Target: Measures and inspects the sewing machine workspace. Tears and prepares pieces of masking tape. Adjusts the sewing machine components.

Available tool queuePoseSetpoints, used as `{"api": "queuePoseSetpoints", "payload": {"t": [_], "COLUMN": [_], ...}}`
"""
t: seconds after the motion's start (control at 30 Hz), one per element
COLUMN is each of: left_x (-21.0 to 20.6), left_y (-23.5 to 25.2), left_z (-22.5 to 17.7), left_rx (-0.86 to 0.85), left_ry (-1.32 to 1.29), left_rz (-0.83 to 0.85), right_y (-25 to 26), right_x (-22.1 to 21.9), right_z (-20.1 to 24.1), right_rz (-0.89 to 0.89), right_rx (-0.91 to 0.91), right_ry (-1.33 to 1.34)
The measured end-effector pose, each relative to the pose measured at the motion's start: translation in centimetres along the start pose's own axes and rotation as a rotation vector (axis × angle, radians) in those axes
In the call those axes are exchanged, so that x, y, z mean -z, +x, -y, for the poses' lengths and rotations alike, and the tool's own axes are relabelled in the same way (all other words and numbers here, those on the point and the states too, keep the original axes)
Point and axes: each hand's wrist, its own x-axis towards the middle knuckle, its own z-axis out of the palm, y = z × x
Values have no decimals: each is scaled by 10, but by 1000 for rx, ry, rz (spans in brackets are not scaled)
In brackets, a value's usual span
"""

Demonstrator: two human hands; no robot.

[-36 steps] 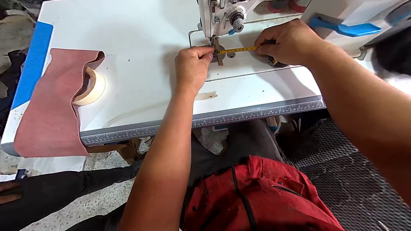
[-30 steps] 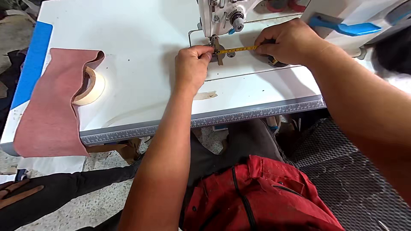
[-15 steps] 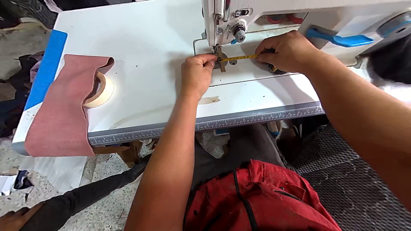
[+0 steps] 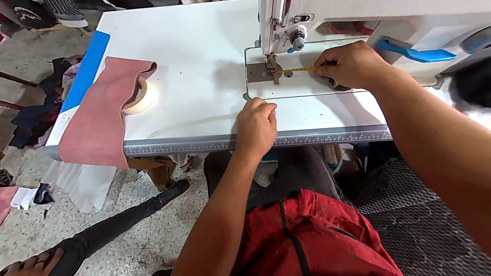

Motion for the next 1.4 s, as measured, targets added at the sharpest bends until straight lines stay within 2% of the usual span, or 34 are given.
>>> {"api": "queuePoseSetpoints", "payload": {"t": [1.4], "left_x": [7], "left_y": [3], "left_z": [-3], "left_rx": [29], "left_ry": [0], "left_rz": [61], "right_y": [1], "right_x": [0], "right_z": [4], "right_rz": [18], "right_rx": [-25], "right_ry": [-26]}}
